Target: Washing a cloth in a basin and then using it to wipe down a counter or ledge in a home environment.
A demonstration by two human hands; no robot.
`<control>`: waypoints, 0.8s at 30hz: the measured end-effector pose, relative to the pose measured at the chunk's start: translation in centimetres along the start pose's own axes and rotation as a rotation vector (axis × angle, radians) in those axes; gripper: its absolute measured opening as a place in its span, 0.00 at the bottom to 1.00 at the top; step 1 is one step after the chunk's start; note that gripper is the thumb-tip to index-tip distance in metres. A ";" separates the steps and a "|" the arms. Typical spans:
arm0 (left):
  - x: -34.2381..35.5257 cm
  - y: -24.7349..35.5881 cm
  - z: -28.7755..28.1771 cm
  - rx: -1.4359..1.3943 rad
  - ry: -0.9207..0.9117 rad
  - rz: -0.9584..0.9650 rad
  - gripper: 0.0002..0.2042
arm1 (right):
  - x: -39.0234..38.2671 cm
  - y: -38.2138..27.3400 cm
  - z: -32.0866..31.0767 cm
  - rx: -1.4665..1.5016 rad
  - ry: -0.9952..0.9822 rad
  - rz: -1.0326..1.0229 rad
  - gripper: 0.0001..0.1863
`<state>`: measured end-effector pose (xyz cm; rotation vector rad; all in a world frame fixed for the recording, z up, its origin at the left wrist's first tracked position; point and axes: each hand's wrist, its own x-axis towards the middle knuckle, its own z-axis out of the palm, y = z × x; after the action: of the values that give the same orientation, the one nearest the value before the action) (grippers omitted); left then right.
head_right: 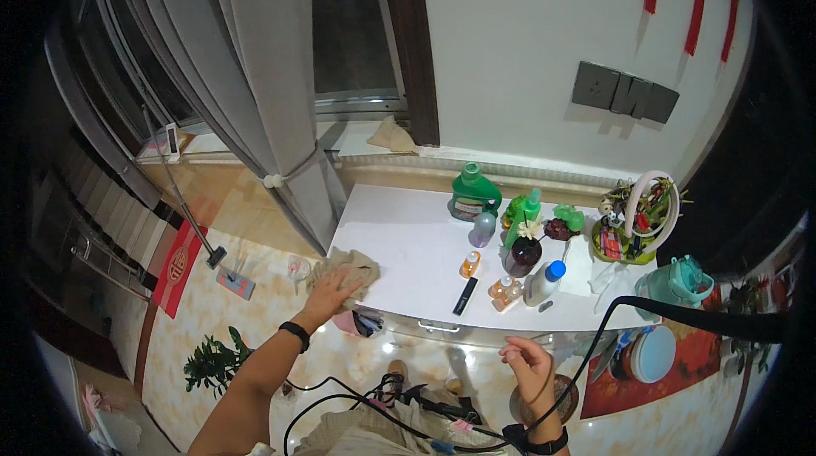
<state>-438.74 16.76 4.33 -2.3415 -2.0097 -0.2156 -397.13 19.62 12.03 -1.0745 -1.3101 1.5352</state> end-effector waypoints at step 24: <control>9.2 -0.7 2.5 -0.254 -0.066 -0.296 0.28 | 8.1 9.1 9.5 -1.079 0.364 0.070 0.18</control>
<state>-437.90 26.24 3.11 -2.1950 -2.4914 -0.4336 -409.06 23.61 3.18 -1.9409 -1.8595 0.5260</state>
